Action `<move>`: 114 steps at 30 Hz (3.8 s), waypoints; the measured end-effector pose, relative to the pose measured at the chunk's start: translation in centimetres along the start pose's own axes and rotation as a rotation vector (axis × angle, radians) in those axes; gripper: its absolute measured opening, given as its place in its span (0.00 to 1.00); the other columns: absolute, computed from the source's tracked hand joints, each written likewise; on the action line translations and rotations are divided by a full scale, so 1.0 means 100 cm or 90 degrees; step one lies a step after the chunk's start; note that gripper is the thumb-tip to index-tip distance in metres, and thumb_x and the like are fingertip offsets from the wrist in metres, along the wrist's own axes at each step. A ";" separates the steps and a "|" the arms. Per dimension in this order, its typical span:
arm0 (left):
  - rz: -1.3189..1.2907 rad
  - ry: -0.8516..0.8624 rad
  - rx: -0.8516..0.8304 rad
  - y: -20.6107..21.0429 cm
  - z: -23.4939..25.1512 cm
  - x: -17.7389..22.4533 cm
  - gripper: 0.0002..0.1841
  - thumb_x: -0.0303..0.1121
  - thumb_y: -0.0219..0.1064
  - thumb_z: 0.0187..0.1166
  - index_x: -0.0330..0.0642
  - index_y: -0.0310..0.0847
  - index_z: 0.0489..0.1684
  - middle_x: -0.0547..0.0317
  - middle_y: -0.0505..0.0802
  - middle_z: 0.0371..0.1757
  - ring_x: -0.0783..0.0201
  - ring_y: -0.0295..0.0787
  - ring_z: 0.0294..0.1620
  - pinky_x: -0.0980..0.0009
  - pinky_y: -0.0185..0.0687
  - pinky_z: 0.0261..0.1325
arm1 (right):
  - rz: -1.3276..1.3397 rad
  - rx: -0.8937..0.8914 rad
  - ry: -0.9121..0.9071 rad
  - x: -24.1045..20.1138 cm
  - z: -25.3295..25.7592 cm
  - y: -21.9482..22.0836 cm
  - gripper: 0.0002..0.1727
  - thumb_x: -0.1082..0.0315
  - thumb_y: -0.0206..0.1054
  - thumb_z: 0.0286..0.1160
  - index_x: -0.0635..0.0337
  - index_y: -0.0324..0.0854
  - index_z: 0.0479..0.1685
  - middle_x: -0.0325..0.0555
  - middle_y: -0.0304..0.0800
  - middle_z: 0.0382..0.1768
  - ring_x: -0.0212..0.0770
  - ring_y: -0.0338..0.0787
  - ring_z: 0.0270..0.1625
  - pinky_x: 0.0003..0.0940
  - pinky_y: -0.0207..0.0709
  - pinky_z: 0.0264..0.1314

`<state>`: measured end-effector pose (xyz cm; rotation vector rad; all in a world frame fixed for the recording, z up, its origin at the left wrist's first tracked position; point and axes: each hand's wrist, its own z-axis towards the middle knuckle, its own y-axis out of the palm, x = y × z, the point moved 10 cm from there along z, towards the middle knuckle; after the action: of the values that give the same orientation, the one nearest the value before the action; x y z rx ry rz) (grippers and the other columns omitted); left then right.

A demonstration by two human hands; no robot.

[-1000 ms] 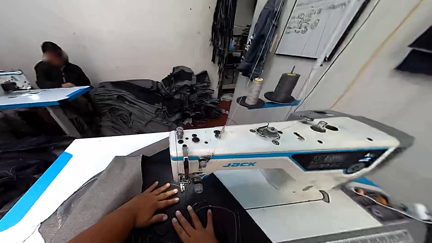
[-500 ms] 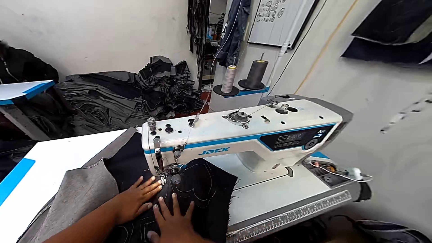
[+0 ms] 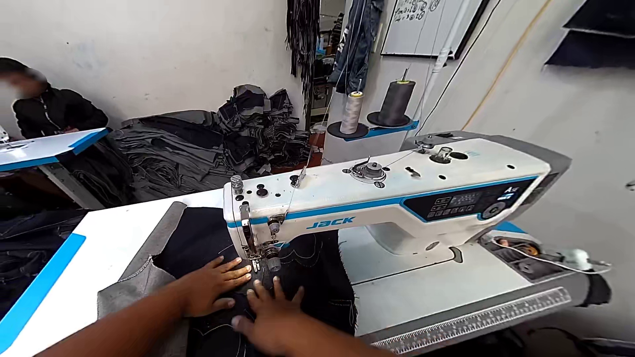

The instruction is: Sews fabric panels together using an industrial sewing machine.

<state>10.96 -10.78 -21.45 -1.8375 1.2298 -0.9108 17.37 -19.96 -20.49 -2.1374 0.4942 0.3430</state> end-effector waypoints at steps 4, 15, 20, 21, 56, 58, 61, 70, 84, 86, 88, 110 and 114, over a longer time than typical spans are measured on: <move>-0.018 0.119 0.101 0.008 0.000 -0.011 0.37 0.51 0.50 0.88 0.40 0.55 0.93 0.49 0.59 0.95 0.43 0.39 0.98 0.33 0.25 0.91 | -0.045 0.166 -0.078 0.001 0.004 0.019 0.49 0.29 0.44 0.84 0.51 0.45 0.97 0.43 0.39 0.98 0.68 0.27 0.96 0.92 0.17 0.76; -0.153 -0.240 0.138 0.007 0.007 0.011 0.35 0.53 0.42 0.93 0.48 0.44 0.97 0.60 0.50 0.98 0.53 0.30 0.99 0.39 0.19 0.93 | -0.227 0.065 -0.318 0.041 0.033 -0.041 0.33 0.45 0.46 0.93 0.51 0.63 0.91 0.45 0.60 0.92 0.57 0.48 0.96 0.78 0.27 0.88; 0.058 0.022 0.033 -0.015 0.010 -0.011 0.29 0.47 0.39 0.94 0.52 0.57 0.94 0.57 0.62 0.95 0.49 0.50 0.96 0.39 0.41 0.90 | -0.033 0.056 0.059 0.005 0.014 -0.017 0.52 0.26 0.40 0.83 0.60 0.48 0.95 0.52 0.39 0.97 0.69 0.32 0.96 0.89 0.18 0.81; 0.067 0.051 0.033 -0.010 0.012 -0.015 0.30 0.47 0.40 0.94 0.52 0.55 0.95 0.57 0.59 0.96 0.48 0.44 0.97 0.37 0.31 0.92 | -0.030 0.111 0.060 0.006 0.013 -0.007 0.54 0.26 0.41 0.82 0.59 0.43 0.97 0.50 0.36 0.98 0.68 0.27 0.97 0.89 0.15 0.80; -0.266 -0.382 0.245 0.007 0.022 0.057 0.35 0.44 0.44 0.93 0.27 0.46 0.92 0.37 0.50 0.96 0.44 0.35 0.98 0.46 0.24 0.95 | -0.321 -0.002 -0.309 0.065 0.051 -0.080 0.25 0.61 0.49 0.95 0.57 0.73 0.84 0.55 0.78 0.80 0.58 0.74 0.84 0.54 0.60 0.87; -0.260 -0.375 0.249 0.006 0.021 0.060 0.34 0.43 0.46 0.93 0.27 0.48 0.92 0.36 0.52 0.95 0.43 0.38 0.98 0.48 0.28 0.96 | -0.330 -0.005 -0.308 0.067 0.053 -0.079 0.25 0.61 0.47 0.95 0.58 0.72 0.84 0.57 0.78 0.79 0.58 0.75 0.83 0.53 0.60 0.87; -0.243 -0.373 0.191 0.004 0.025 0.070 0.36 0.45 0.46 0.94 0.27 0.46 0.92 0.37 0.52 0.95 0.42 0.37 0.98 0.49 0.28 0.96 | -0.342 0.020 -0.312 0.068 0.052 -0.080 0.25 0.59 0.46 0.95 0.57 0.72 0.84 0.58 0.80 0.77 0.59 0.78 0.80 0.55 0.65 0.82; -0.133 0.003 0.247 0.014 -0.003 0.033 0.37 0.53 0.54 0.87 0.38 0.59 0.91 0.46 0.63 0.93 0.44 0.47 0.96 0.42 0.34 0.94 | -0.199 0.164 -0.245 0.054 0.023 -0.034 0.29 0.52 0.42 0.95 0.42 0.62 0.92 0.36 0.59 0.93 0.63 0.43 0.97 0.84 0.22 0.85; 0.032 0.214 0.287 0.010 -0.002 -0.018 0.39 0.59 0.47 0.82 0.43 0.69 0.87 0.54 0.71 0.90 0.48 0.56 0.94 0.40 0.46 0.92 | -0.149 0.170 -0.062 0.035 0.021 -0.008 0.34 0.40 0.39 0.93 0.39 0.57 0.94 0.31 0.54 0.95 0.61 0.36 0.97 0.85 0.19 0.83; 0.021 0.142 0.314 0.011 -0.003 -0.014 0.39 0.60 0.47 0.82 0.42 0.68 0.88 0.53 0.70 0.91 0.48 0.55 0.95 0.39 0.44 0.92 | -0.167 0.222 -0.149 0.042 0.027 -0.023 0.32 0.41 0.47 0.91 0.39 0.66 0.90 0.32 0.63 0.91 0.62 0.44 0.96 0.86 0.24 0.83; -0.006 0.037 0.329 0.013 -0.003 -0.005 0.38 0.59 0.51 0.82 0.43 0.67 0.88 0.54 0.68 0.92 0.49 0.53 0.95 0.39 0.43 0.92 | -0.182 0.222 -0.253 0.050 0.033 -0.039 0.29 0.45 0.52 0.90 0.42 0.72 0.86 0.35 0.68 0.89 0.63 0.48 0.95 0.86 0.26 0.83; -0.079 -0.161 0.254 0.009 0.003 0.012 0.40 0.62 0.54 0.85 0.47 0.58 0.93 0.58 0.63 0.94 0.49 0.47 0.97 0.36 0.41 0.90 | -0.259 0.163 -0.174 0.035 0.018 -0.043 0.39 0.45 0.63 0.84 0.50 0.62 0.92 0.42 0.58 0.93 0.61 0.42 0.97 0.83 0.20 0.86; 0.043 0.042 0.236 -0.009 0.004 0.000 0.32 0.53 0.47 0.89 0.44 0.71 0.86 0.53 0.74 0.88 0.45 0.62 0.91 0.36 0.53 0.86 | -0.101 0.177 -0.033 0.008 0.010 -0.003 0.44 0.34 0.45 0.88 0.55 0.53 0.95 0.48 0.48 0.96 0.65 0.32 0.97 0.86 0.13 0.83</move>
<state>11.70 -10.46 -20.87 -1.4750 1.0706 -1.0875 18.16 -19.22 -21.18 -1.8779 0.3190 0.2258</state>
